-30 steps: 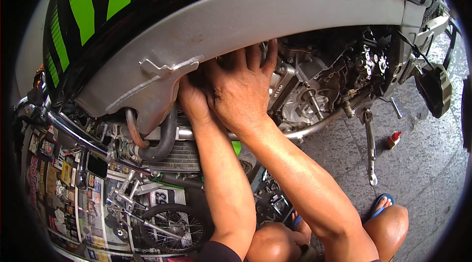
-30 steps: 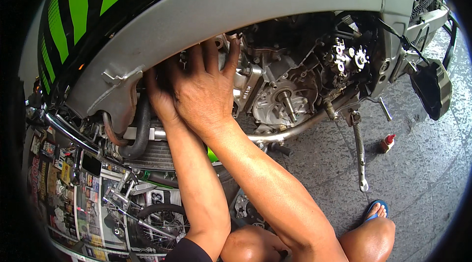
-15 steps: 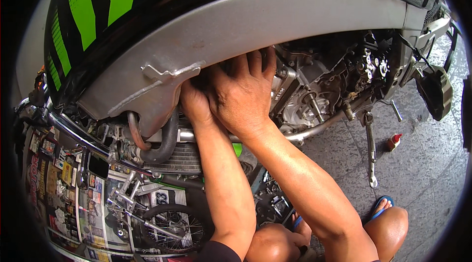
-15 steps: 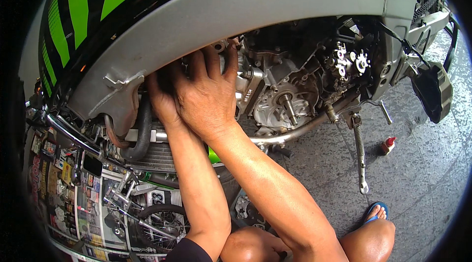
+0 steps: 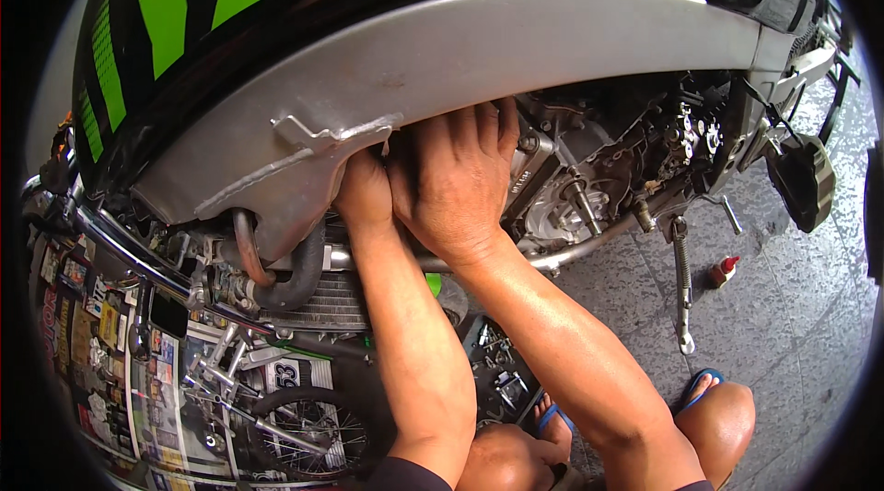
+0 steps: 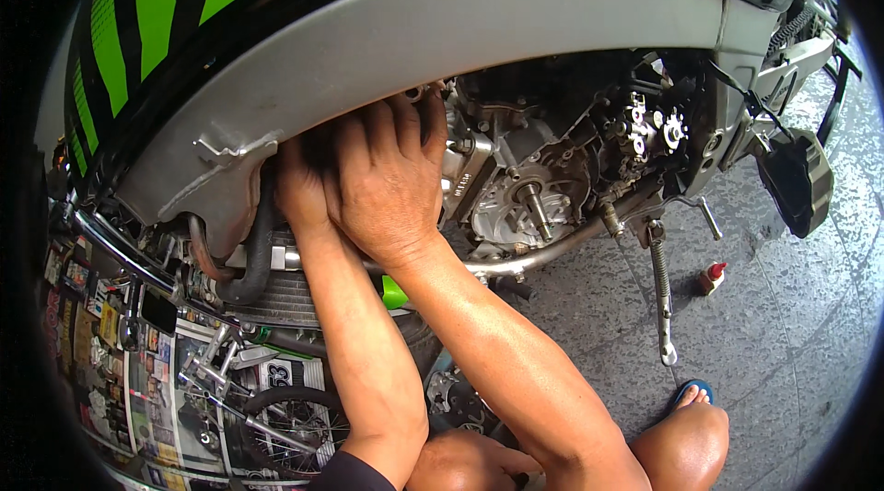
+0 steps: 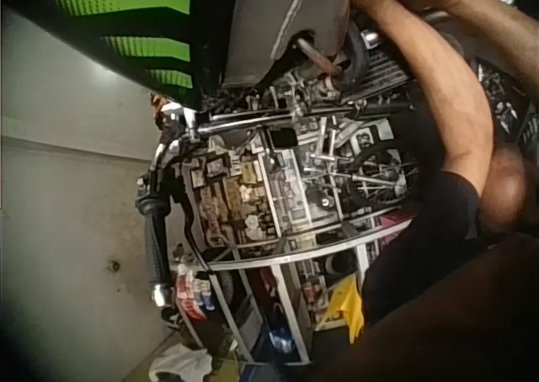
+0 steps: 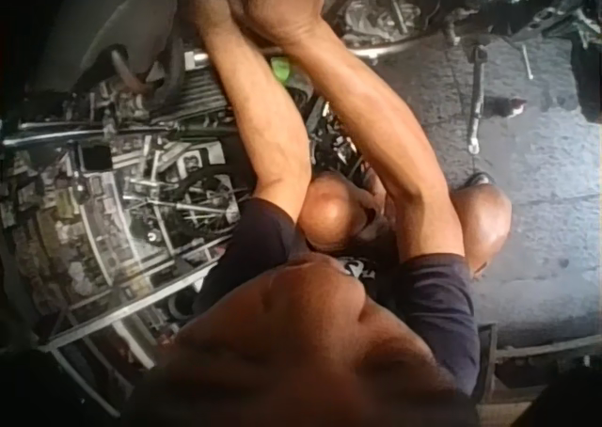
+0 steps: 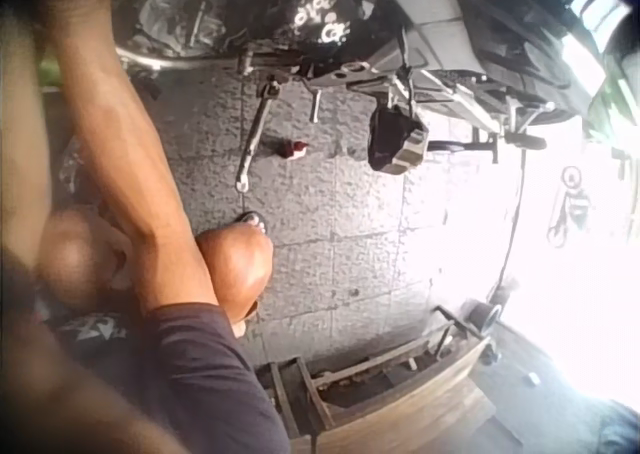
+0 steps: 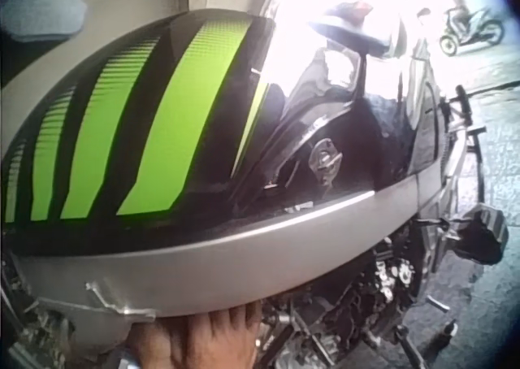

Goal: The person detaches a hose, selects a bracket, nuts, and bolts from a tray, and installs the bracket onto a motorcycle engine before fitting the cylinder onto the engine block.

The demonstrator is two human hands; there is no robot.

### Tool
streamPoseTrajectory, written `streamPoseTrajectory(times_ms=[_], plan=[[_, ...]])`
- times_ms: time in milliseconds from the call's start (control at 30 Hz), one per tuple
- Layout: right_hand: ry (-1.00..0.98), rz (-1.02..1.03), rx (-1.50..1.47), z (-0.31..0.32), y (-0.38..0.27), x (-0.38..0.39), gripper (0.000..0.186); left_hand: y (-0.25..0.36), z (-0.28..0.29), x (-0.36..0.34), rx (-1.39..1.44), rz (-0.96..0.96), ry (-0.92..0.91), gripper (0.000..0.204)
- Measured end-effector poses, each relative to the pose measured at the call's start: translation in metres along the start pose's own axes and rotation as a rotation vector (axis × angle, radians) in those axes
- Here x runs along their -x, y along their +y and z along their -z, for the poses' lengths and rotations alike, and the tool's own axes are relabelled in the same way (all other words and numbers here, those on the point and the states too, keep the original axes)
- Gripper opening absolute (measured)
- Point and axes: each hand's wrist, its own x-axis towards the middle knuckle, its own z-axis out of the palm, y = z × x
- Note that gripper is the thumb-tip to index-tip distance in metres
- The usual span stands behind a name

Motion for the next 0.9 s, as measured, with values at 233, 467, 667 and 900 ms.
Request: streamPoseTrajectory(times_ms=[233, 467, 667, 900], plan=[[0.059, -0.043, -0.234, 0.011, 0.004, -0.002, 0.042, 0.009, -0.009, 0.013, -0.204, 0.086, -0.003, 0.037], [0.099, -0.117, -0.309, 0.015, 0.012, -0.013, 0.032, -0.006, -0.005, 0.008, -0.092, 0.021, 0.040, 0.035], [-0.030, -0.164, -0.361, 0.020, 0.013, -0.017, 0.031, -0.004, -0.013, 0.011, -0.036, 0.036, 0.066, 0.031], [-0.012, -0.026, -0.235, 0.012, 0.022, -0.019, 0.039, 0.004, -0.022, 0.011, -0.006, -0.031, 0.067, 0.031]])
